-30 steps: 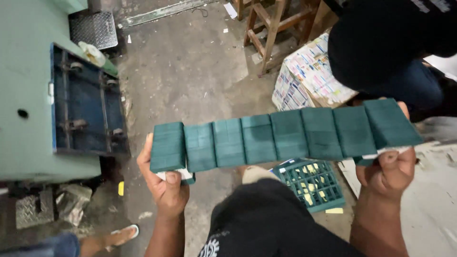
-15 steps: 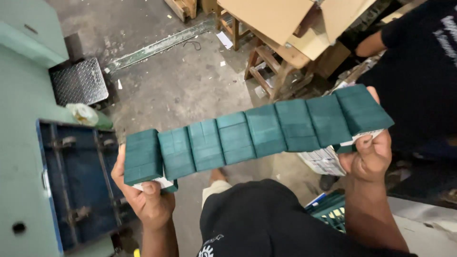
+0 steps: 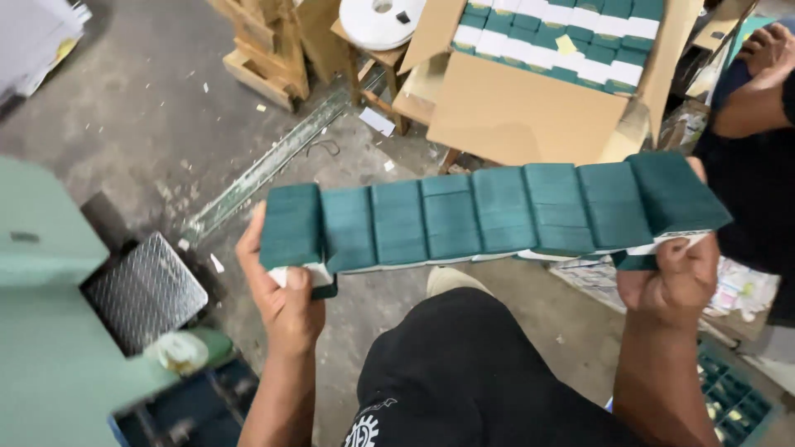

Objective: The person applies QR code labels to small green boxes and organizes them inside a larger shipping container.

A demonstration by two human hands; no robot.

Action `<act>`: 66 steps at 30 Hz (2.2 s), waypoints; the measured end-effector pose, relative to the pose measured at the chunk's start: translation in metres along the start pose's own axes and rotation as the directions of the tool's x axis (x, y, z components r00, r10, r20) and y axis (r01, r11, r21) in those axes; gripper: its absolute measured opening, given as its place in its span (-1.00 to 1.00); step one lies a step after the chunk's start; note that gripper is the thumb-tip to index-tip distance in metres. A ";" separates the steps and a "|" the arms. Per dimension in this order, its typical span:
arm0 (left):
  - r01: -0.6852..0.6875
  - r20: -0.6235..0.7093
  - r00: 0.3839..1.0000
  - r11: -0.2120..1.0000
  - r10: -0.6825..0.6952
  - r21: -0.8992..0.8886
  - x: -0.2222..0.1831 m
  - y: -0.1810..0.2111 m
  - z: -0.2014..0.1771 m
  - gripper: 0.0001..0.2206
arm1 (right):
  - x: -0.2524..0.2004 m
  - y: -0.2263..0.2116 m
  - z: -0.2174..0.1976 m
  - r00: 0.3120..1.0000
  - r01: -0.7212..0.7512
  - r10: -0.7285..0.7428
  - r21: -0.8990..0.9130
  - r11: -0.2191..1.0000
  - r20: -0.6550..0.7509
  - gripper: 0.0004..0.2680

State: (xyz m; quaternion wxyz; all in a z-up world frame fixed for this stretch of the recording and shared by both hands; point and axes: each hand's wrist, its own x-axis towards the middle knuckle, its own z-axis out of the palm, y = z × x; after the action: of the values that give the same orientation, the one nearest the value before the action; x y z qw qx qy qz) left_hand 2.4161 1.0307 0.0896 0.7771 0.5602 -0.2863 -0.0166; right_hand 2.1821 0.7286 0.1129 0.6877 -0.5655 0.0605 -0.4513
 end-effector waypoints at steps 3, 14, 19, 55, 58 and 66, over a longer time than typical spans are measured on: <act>0.024 0.122 0.992 0.999 -0.026 0.023 0.081 -0.038 -0.005 -0.24 | 0.028 0.030 0.022 0.990 0.010 -0.033 -0.164 0.986 -0.138 -0.33; 0.037 0.494 0.869 0.999 -0.023 -0.019 0.369 -0.163 0.025 -0.30 | 0.143 0.164 0.027 0.935 0.062 -0.178 -0.352 0.934 -0.308 -0.62; 0.122 0.630 0.776 0.988 -0.034 -0.097 0.479 -0.216 0.046 -0.31 | 0.206 0.194 0.083 0.871 0.080 -0.283 -0.453 0.888 -0.401 -0.66; 0.661 0.933 -0.360 0.710 0.017 0.242 0.614 -0.451 0.409 -0.55 | 0.320 0.319 0.193 -0.034 -0.103 -0.576 -0.570 0.815 -0.817 -0.57; 0.647 0.903 -0.430 0.689 -0.025 0.327 0.609 -0.466 0.427 -0.56 | 0.311 0.333 0.180 -0.127 -0.105 -0.526 -0.516 0.850 -0.841 -0.60; 0.422 0.714 -0.587 0.608 -0.382 0.673 0.589 -0.479 0.488 -0.54 | 0.310 0.334 0.142 -0.417 -0.052 -0.204 -0.201 0.978 -0.886 -0.76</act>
State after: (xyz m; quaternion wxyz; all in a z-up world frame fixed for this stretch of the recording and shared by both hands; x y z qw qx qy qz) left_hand 2.8229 0.2279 0.0206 0.1315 0.3585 -0.4828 -0.7881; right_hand 2.6327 0.6020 0.0174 0.2415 0.0196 0.6035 -0.7597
